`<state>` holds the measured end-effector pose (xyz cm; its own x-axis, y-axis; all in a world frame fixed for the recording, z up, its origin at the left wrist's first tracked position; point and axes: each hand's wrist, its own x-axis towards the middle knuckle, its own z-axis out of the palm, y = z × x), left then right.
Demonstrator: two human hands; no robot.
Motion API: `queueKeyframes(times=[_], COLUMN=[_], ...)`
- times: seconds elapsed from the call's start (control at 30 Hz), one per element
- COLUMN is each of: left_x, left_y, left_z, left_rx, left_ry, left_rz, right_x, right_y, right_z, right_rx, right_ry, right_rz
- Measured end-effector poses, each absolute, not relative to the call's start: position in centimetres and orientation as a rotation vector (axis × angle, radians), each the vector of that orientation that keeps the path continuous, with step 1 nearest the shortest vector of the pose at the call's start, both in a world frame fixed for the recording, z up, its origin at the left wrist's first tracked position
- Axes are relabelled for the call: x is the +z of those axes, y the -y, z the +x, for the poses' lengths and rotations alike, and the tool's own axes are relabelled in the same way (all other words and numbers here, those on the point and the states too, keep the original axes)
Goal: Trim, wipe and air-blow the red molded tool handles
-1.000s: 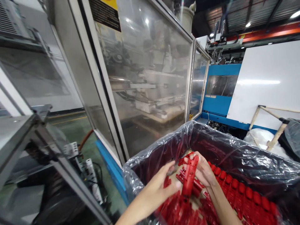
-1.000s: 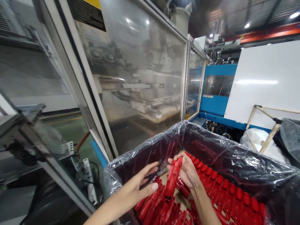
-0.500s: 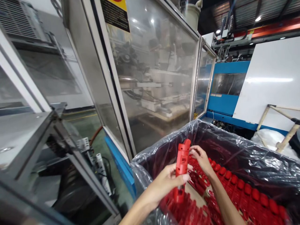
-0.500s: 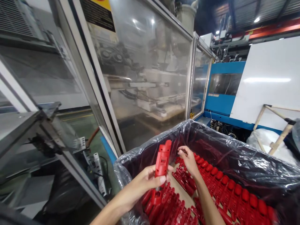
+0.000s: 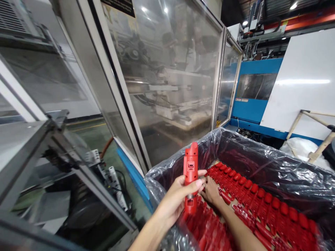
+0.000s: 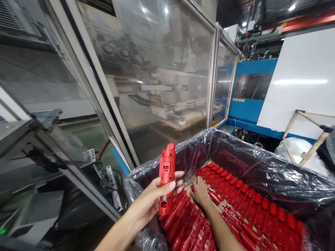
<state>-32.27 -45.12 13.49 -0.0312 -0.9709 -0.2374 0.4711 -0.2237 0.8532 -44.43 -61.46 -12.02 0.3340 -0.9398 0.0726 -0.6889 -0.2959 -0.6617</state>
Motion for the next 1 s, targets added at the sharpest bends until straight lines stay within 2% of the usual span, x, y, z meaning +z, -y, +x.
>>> queueKeyframes(times=[0.27,0.47,0.77,1.0], left_x=[13.0,13.3,12.9,12.9], left_y=[45.3,45.1,45.4,45.3], left_z=[-32.3,-32.2,-32.3,-32.5], left_rx=[-1.446,-1.424,-1.454,-1.647], left_ry=[0.738,0.813,0.813,0.819], left_rz=[1.052,1.106,1.149,0.984], right_x=[-11.1,-6.2,5.5,10.1], right_y=[60.9,60.6,56.1,54.1], right_z=[-47.2,-49.4,-47.3,-46.3], right_rx=[-0.952,-1.297,-1.125,-1.134], right_ry=[-1.235,-0.809,-0.148,-0.024], right_rz=[-1.678,-1.108,-0.908,-1.053])
